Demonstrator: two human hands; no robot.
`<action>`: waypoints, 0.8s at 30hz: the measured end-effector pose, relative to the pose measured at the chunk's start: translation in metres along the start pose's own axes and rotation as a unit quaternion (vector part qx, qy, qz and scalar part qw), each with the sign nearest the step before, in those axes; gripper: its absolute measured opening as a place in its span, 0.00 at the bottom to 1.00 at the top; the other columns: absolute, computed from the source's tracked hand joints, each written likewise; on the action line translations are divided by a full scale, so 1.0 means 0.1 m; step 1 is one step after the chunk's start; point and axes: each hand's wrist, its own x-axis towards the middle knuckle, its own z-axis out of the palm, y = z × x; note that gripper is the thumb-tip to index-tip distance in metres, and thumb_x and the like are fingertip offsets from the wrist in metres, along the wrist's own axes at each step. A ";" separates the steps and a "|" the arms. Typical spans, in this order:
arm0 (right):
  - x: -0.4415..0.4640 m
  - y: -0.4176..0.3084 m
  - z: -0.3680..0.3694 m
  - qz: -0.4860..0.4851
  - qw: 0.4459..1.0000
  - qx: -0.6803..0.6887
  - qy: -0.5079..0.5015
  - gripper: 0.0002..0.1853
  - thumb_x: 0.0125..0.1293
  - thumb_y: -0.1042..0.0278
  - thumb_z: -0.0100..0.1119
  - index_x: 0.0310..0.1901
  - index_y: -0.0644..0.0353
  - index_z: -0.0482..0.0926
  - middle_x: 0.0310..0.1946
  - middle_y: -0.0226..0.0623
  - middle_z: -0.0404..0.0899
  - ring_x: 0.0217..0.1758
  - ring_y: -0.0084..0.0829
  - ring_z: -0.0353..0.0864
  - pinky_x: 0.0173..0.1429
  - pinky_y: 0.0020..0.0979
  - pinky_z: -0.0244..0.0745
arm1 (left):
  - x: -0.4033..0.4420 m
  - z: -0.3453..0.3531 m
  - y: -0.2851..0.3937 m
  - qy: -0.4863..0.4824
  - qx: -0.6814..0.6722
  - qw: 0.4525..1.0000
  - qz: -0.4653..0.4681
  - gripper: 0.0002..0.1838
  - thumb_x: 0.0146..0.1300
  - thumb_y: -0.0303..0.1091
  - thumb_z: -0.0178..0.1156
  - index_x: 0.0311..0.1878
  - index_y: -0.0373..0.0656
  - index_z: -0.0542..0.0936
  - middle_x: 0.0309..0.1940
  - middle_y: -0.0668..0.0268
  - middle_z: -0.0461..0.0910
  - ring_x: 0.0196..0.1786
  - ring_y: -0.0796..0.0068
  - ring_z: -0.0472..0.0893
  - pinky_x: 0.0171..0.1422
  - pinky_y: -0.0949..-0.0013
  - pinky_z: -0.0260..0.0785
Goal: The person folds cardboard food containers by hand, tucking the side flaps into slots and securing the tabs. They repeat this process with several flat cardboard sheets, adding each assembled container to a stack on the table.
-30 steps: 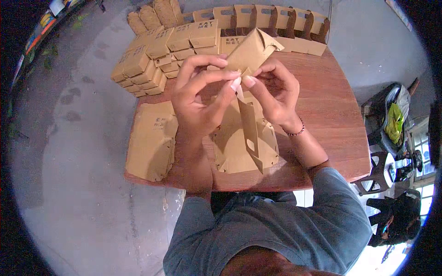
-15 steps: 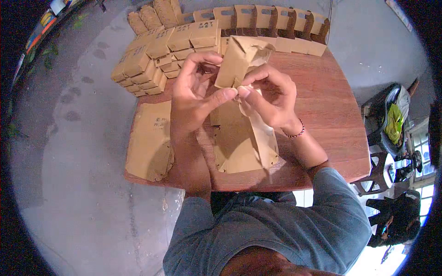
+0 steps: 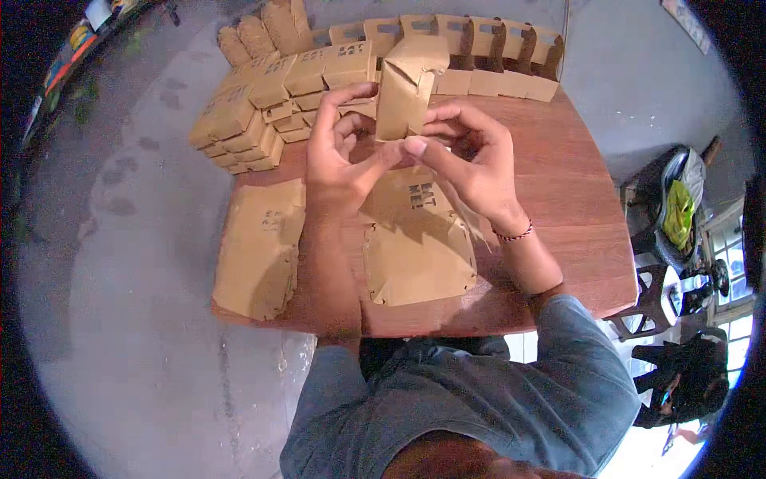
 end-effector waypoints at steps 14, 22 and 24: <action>0.00 0.05 -0.01 0.031 0.991 0.124 0.032 0.07 0.62 0.75 0.64 0.34 0.62 0.74 0.28 0.23 0.76 0.31 0.11 0.69 0.33 0.18 0.64 | -0.02 0.05 0.06 -0.038 0.063 0.993 0.091 0.27 0.61 0.21 0.58 0.65 0.33 0.70 0.65 0.54 0.69 0.67 0.65 0.69 0.69 0.65 0.63; -0.03 0.07 0.03 0.044 0.993 0.096 0.050 0.08 0.61 0.74 0.65 0.35 0.61 0.73 0.25 0.23 0.74 0.29 0.11 0.67 0.31 0.19 0.62 | -0.03 0.18 0.14 0.035 0.180 0.977 0.109 0.24 0.63 0.21 0.57 0.63 0.33 0.72 0.55 0.54 0.79 0.54 0.68 0.79 0.60 0.69 0.70; -0.03 0.03 0.04 0.049 0.993 0.092 0.050 0.08 0.61 0.74 0.65 0.34 0.62 0.73 0.24 0.22 0.74 0.28 0.10 0.66 0.30 0.19 0.61 | -0.03 0.21 0.15 0.048 0.179 0.974 0.132 0.23 0.63 0.22 0.58 0.62 0.33 0.73 0.54 0.55 0.80 0.51 0.70 0.81 0.56 0.70 0.73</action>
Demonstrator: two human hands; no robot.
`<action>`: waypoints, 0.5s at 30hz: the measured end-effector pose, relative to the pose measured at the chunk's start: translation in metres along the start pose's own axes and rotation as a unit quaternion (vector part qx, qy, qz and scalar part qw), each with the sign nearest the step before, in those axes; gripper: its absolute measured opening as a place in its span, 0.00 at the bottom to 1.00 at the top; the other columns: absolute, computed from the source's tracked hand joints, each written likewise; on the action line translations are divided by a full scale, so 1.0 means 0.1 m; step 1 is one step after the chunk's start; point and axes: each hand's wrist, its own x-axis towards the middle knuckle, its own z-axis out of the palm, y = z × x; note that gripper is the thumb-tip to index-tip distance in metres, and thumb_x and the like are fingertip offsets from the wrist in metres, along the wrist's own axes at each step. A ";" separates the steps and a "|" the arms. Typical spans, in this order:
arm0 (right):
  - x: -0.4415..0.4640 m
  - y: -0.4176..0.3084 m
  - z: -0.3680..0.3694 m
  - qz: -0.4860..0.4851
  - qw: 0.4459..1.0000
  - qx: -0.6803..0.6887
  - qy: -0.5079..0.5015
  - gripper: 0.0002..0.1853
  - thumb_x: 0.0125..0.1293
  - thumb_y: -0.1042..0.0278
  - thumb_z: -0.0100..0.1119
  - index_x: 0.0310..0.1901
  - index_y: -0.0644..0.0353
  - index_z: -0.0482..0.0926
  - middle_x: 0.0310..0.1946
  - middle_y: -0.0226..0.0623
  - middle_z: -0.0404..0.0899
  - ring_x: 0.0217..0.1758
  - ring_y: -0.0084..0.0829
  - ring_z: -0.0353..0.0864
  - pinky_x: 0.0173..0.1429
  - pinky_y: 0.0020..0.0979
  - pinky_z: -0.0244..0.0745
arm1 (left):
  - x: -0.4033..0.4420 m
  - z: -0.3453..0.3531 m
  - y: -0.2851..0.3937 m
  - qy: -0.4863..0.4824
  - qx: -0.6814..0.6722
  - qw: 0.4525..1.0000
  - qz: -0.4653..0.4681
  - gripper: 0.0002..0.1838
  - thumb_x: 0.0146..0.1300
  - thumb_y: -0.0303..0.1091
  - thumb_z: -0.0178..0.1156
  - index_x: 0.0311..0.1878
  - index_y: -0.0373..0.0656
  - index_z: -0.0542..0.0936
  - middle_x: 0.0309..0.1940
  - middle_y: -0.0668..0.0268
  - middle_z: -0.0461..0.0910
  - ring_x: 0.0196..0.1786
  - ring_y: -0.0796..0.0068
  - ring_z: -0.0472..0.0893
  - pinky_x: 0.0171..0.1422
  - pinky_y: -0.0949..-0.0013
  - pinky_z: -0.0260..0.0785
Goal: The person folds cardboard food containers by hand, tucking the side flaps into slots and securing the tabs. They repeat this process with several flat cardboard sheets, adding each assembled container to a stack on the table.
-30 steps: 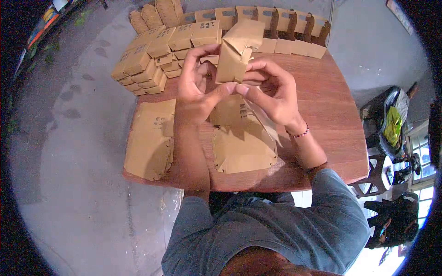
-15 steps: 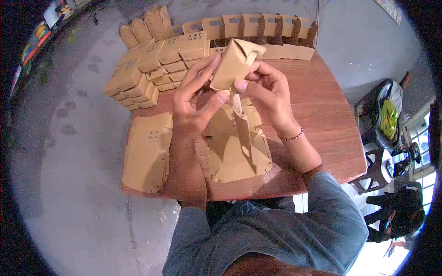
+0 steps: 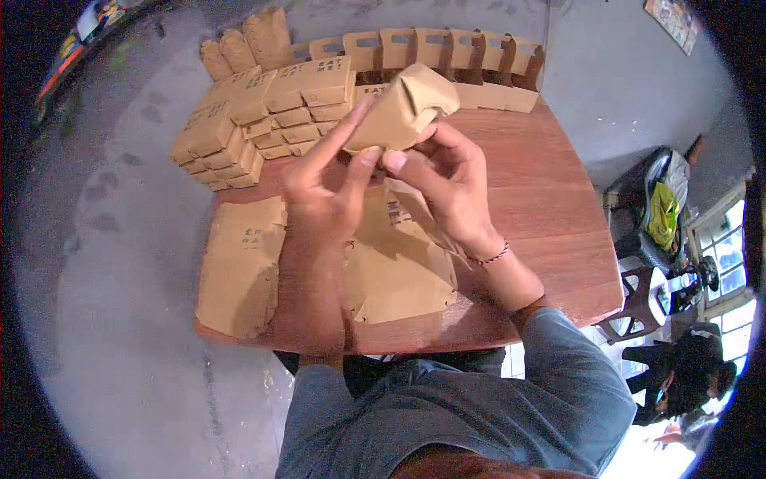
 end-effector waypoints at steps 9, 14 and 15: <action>-0.08 -0.20 -0.11 0.024 0.998 -0.008 -0.052 0.09 0.61 0.80 0.64 0.43 0.67 0.78 0.30 0.29 0.80 0.31 0.14 0.75 0.32 0.20 0.69 | -0.16 0.00 0.03 0.047 -0.115 0.990 -0.071 0.24 0.58 0.20 0.64 0.59 0.25 0.73 0.53 0.50 0.79 0.51 0.68 0.81 0.56 0.70 0.73; -0.07 -0.18 -0.23 -0.040 0.996 -0.026 -0.079 0.09 0.62 0.80 0.62 0.44 0.69 0.77 0.36 0.32 0.81 0.39 0.17 0.79 0.42 0.20 0.75 | -0.22 0.04 -0.08 0.021 -0.124 0.991 -0.046 0.25 0.62 0.27 0.63 0.60 0.24 0.72 0.59 0.46 0.74 0.63 0.62 0.73 0.68 0.61 0.62; -0.07 -0.18 -0.25 -0.041 0.996 -0.026 -0.076 0.09 0.62 0.80 0.62 0.44 0.69 0.77 0.36 0.32 0.81 0.39 0.17 0.79 0.42 0.20 0.75 | -0.20 0.09 -0.04 0.020 -0.170 0.983 -0.067 0.24 0.64 0.28 0.61 0.60 0.24 0.71 0.60 0.46 0.74 0.63 0.63 0.73 0.69 0.62 0.61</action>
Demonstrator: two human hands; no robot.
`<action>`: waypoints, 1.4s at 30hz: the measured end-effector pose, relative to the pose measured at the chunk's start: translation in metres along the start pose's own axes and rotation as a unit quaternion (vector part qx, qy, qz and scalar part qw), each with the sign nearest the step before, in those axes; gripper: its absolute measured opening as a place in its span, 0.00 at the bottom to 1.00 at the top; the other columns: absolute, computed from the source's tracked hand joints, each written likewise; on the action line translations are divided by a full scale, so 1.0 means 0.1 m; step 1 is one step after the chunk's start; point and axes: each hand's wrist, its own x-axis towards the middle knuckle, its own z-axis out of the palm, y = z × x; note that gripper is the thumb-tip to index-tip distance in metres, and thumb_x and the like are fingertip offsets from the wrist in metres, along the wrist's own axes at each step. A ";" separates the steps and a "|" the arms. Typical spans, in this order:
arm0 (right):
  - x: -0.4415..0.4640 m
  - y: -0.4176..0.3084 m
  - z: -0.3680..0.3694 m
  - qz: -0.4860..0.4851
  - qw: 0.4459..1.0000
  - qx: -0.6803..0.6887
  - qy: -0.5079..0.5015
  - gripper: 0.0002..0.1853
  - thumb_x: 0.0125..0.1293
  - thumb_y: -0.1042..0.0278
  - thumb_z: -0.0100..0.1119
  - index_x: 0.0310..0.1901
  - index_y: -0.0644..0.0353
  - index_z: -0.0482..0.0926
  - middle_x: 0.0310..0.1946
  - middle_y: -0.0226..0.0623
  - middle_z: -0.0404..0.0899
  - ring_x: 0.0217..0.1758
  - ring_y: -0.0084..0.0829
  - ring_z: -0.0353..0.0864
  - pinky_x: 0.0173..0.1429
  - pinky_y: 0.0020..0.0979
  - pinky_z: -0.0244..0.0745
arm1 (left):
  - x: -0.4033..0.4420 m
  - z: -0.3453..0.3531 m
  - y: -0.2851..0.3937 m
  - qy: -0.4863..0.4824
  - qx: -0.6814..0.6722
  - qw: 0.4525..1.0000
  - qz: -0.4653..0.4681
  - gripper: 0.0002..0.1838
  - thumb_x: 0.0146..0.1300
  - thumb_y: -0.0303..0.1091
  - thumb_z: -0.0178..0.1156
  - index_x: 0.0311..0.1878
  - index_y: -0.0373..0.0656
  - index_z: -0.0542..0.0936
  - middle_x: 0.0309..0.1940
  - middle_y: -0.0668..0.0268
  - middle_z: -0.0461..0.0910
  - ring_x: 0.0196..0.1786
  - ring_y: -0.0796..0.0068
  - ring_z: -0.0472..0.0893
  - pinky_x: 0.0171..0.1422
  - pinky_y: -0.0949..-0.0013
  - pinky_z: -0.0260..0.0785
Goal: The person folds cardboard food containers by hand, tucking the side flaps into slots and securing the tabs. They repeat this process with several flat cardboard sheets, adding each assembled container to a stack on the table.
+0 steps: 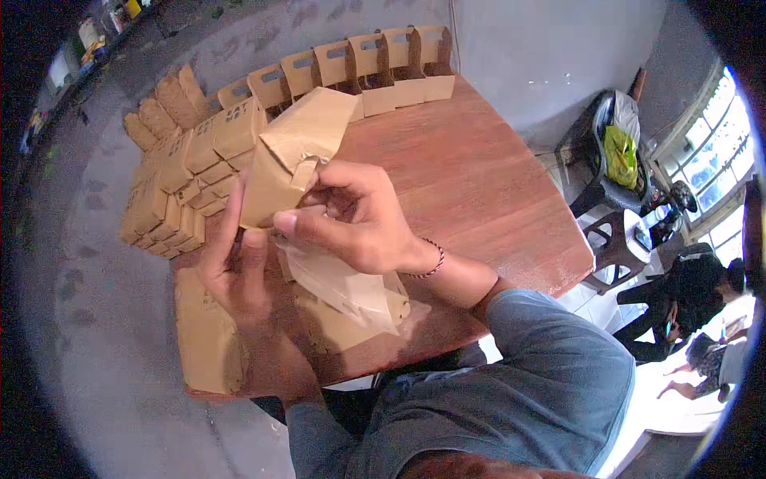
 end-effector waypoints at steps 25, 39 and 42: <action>0.07 0.01 0.19 0.043 0.996 0.066 0.030 0.11 0.60 0.82 0.56 0.45 0.69 0.75 0.38 0.30 0.79 0.40 0.17 0.77 0.43 0.22 0.73 | 0.10 0.07 -0.02 0.124 0.152 0.978 0.070 0.16 0.57 0.21 0.68 0.50 0.37 0.84 0.30 0.68 0.83 0.25 0.91 0.67 0.28 0.83 0.60; 0.25 0.06 0.01 0.084 0.992 0.037 0.084 0.07 0.63 0.71 0.63 0.40 0.63 0.80 0.30 0.29 0.81 0.32 0.16 0.78 0.31 0.18 0.67 | 0.20 0.09 -0.03 0.045 0.228 0.972 0.045 0.21 0.61 0.26 0.64 0.58 0.36 0.76 0.51 0.56 0.81 0.48 0.68 0.81 0.54 0.67 0.72; 0.27 0.09 -0.05 0.074 0.993 0.044 0.079 0.06 0.63 0.71 0.63 0.38 0.63 0.80 0.29 0.29 0.81 0.30 0.15 0.79 0.28 0.17 0.64 | 0.21 0.04 0.01 0.024 0.281 0.951 0.130 0.23 0.58 0.26 0.66 0.58 0.37 0.76 0.49 0.54 0.81 0.42 0.67 0.83 0.46 0.68 0.76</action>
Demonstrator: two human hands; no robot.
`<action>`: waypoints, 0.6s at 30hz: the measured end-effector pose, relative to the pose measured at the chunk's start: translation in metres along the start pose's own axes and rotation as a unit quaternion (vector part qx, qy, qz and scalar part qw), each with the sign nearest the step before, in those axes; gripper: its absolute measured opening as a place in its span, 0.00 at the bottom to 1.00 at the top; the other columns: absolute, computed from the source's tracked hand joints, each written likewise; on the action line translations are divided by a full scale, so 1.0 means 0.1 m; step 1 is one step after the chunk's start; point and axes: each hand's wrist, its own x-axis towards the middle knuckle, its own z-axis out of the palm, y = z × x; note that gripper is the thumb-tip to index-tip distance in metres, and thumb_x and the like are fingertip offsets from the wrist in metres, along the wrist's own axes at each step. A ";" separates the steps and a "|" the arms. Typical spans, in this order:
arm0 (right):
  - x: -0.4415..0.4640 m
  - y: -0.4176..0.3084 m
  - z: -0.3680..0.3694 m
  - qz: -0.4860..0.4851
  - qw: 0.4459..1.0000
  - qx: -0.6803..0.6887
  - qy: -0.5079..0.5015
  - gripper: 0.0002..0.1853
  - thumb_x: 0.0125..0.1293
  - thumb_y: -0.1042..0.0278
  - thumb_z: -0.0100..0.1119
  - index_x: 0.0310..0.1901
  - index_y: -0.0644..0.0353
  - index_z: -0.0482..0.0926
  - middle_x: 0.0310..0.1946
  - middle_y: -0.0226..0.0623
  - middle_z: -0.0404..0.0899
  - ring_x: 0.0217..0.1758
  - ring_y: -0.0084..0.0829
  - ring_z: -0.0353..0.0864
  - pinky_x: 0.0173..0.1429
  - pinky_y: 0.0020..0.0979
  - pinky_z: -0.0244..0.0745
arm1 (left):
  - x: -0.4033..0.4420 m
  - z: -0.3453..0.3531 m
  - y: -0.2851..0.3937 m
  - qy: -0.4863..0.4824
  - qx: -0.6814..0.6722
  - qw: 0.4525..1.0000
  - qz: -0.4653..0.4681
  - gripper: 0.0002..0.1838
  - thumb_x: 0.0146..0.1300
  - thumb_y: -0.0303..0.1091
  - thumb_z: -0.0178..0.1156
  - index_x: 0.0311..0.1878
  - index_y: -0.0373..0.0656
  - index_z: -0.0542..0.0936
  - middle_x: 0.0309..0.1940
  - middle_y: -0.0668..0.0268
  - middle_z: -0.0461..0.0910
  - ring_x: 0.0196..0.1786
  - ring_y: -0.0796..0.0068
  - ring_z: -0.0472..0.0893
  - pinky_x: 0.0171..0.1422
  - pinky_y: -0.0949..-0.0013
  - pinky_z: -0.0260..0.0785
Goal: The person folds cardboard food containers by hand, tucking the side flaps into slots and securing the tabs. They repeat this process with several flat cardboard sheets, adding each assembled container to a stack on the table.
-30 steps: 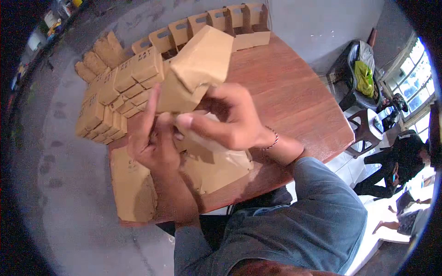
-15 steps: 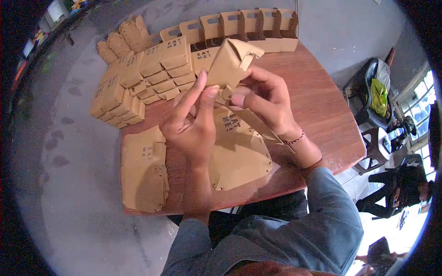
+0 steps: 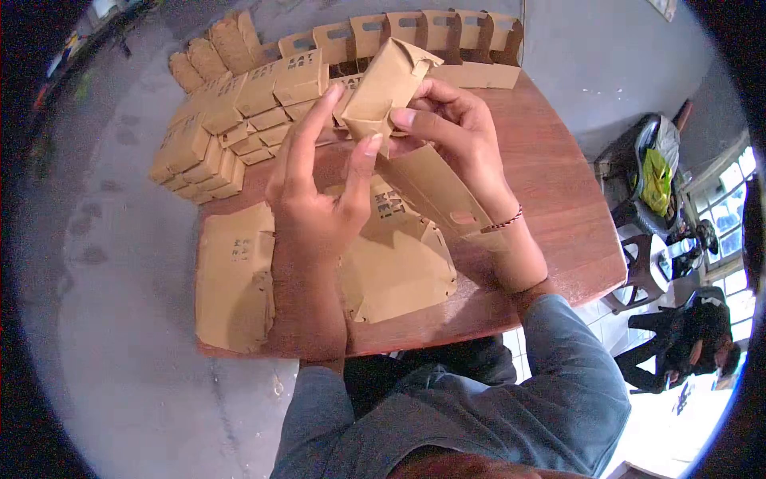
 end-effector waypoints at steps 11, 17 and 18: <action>0.02 -0.08 -0.11 -0.049 0.996 0.040 0.069 0.06 0.62 0.69 0.64 0.35 0.61 0.79 0.25 0.26 0.78 0.23 0.12 0.70 0.28 0.17 0.61 | -0.09 -0.04 0.39 -0.218 0.000 0.970 0.110 0.49 0.40 0.63 0.72 0.67 0.52 0.69 0.67 0.53 0.63 0.64 0.52 0.67 0.67 0.51 0.60; 0.04 -0.03 -0.06 -0.124 0.988 0.027 0.092 0.06 0.62 0.68 0.64 0.36 0.61 0.80 0.27 0.24 0.78 0.26 0.11 0.70 0.28 0.17 0.60 | -0.14 0.14 0.35 -0.188 0.071 0.970 0.139 0.56 0.31 0.55 0.78 0.69 0.58 0.65 0.69 0.54 0.58 0.69 0.49 0.61 0.70 0.49 0.57; 0.04 -0.01 -0.07 -0.106 0.988 0.046 0.105 0.06 0.62 0.69 0.64 0.36 0.62 0.79 0.28 0.24 0.78 0.27 0.11 0.70 0.29 0.17 0.60 | -0.15 0.16 0.33 -0.174 0.074 0.971 0.148 0.57 0.30 0.53 0.79 0.69 0.59 0.64 0.69 0.54 0.58 0.69 0.48 0.60 0.70 0.48 0.56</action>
